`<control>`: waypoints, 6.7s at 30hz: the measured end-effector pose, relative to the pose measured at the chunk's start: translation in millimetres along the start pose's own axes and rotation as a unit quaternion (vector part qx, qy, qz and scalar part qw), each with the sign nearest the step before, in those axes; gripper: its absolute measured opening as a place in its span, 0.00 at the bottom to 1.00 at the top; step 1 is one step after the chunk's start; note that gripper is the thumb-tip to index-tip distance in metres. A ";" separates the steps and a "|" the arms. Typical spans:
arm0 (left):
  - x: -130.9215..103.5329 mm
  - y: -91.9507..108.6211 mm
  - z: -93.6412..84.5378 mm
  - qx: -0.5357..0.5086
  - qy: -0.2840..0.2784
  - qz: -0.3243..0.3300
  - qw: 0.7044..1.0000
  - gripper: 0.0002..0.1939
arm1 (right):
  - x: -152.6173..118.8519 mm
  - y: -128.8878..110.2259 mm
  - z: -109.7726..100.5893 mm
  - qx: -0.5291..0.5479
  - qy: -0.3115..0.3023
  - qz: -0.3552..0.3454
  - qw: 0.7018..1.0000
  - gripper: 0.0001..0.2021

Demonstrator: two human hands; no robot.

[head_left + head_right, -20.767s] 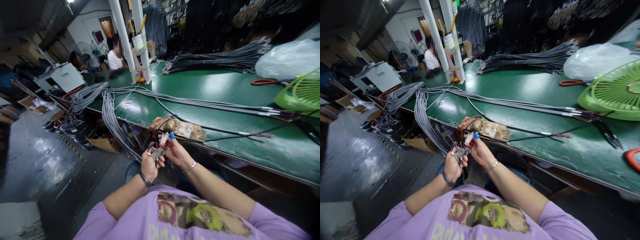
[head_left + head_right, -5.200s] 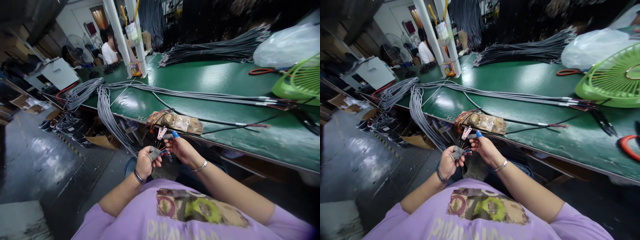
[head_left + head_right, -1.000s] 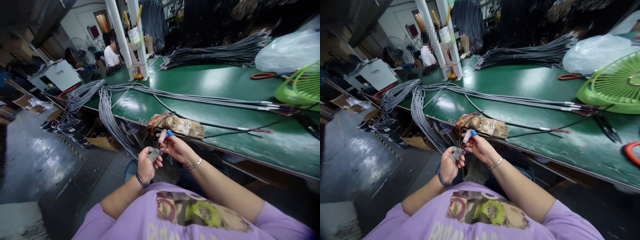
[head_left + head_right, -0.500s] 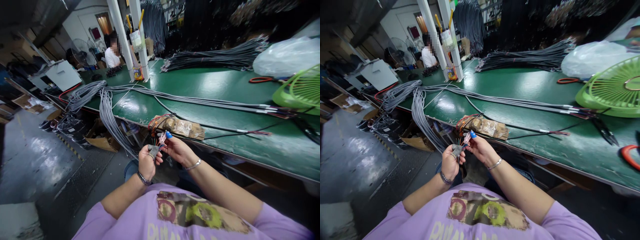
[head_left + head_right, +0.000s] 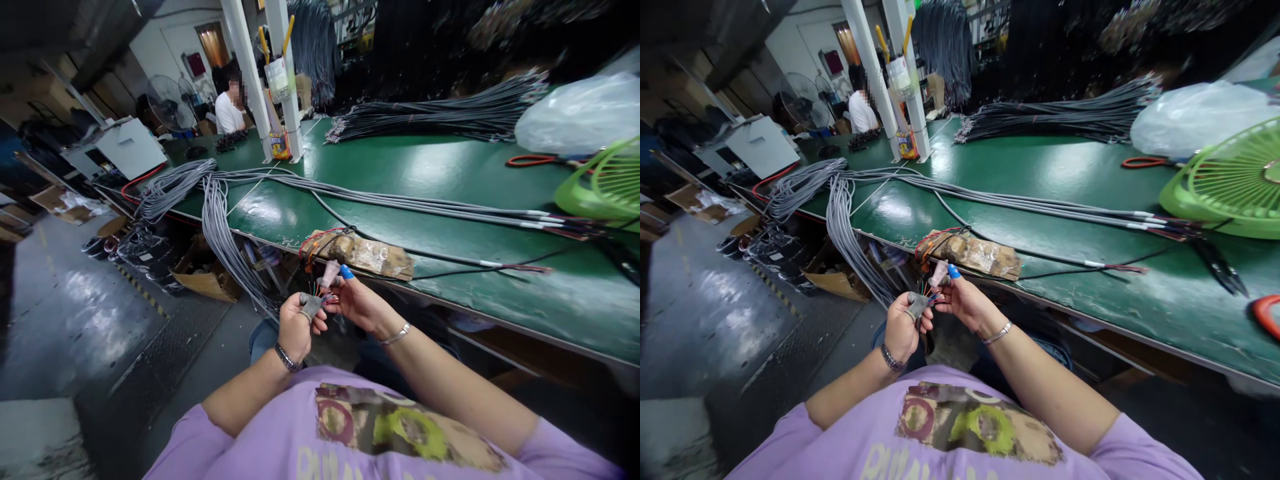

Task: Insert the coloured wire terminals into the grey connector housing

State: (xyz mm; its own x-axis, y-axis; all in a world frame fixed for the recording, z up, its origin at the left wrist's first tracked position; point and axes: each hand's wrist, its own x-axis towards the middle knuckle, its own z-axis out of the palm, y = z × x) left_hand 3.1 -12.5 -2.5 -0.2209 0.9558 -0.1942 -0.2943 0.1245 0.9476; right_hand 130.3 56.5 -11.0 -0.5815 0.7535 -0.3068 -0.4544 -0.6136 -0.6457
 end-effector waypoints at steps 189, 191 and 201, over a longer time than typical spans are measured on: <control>7.6 -5.1 1.5 0.023 -0.017 0.039 0.999 0.15 | 1.7 8.8 -2.1 0.011 -0.012 -0.053 0.998 0.24; 6.1 -7.9 -1.5 0.028 -0.022 0.041 0.999 0.15 | -6.2 10.3 -6.5 -0.039 -0.018 -0.047 0.998 0.25; 2.3 -12.7 -8.2 0.115 -0.131 -0.007 0.985 0.19 | -25.8 8.1 -3.4 -0.279 -0.004 -0.170 0.945 0.13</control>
State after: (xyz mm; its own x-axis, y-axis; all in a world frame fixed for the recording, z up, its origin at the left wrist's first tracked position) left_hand -1.3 -14.1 -17.0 0.0384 0.9856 -0.1649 -0.0700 0.1673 0.9834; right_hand 143.9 32.8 -10.7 -0.4725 0.8813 -0.0114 -0.1907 -0.1148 -0.9749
